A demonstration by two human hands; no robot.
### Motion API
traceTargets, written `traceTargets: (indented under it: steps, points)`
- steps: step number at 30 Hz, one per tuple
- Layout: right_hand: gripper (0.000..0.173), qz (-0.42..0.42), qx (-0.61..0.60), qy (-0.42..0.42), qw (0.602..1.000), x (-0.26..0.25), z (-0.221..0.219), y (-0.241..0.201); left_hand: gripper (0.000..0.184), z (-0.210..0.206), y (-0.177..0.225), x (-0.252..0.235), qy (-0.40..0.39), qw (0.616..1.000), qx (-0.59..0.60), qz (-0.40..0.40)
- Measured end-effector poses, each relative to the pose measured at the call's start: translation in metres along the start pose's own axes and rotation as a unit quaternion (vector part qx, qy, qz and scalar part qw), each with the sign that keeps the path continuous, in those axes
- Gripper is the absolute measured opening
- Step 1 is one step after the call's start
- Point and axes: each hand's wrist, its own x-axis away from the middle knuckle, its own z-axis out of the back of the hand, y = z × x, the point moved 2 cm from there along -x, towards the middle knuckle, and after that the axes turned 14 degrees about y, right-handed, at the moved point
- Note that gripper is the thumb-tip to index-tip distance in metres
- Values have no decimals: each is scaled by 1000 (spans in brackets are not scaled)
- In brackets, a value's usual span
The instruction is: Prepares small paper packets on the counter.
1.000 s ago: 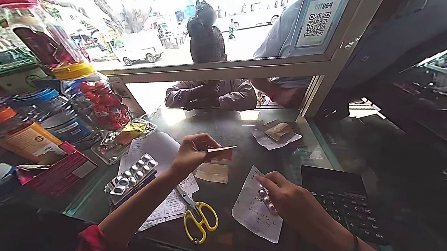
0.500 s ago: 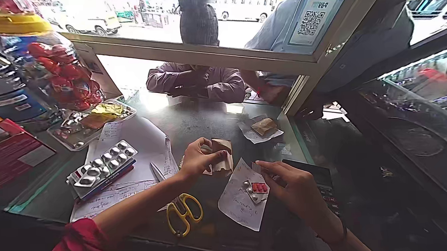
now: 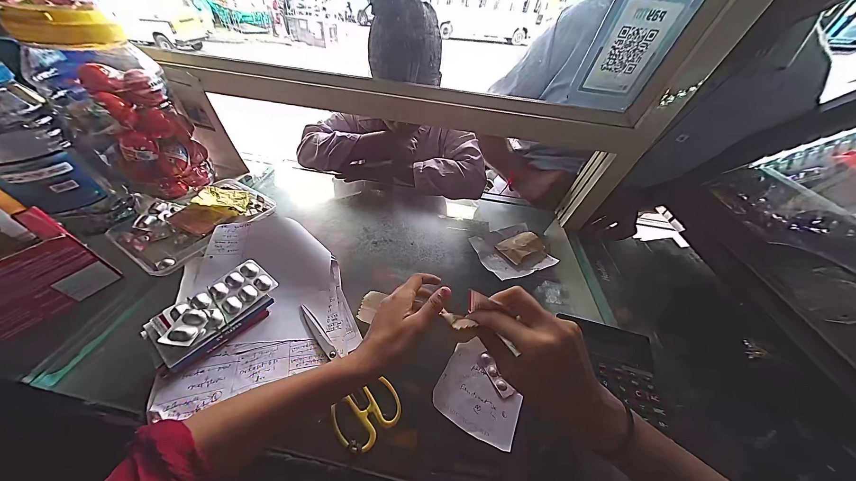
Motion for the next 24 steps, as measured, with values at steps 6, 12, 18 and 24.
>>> traceTargets:
  steps: [6,12,18,24]
  points:
    - [15,-220,-202,-6,954,0,3,27,27,4,3,-3,-67,971,135,-184]
    - [11,-18,-134,42,990,6,7,19,16,7,-1,-1,16,987,113,-116]
    - [16,47,-45,-4,998,-11,37,9,18,5,-3,3,67,972,128,-188]
    - [22,81,36,-64,994,-20,35,8,17,2,-4,4,66,974,111,-187]
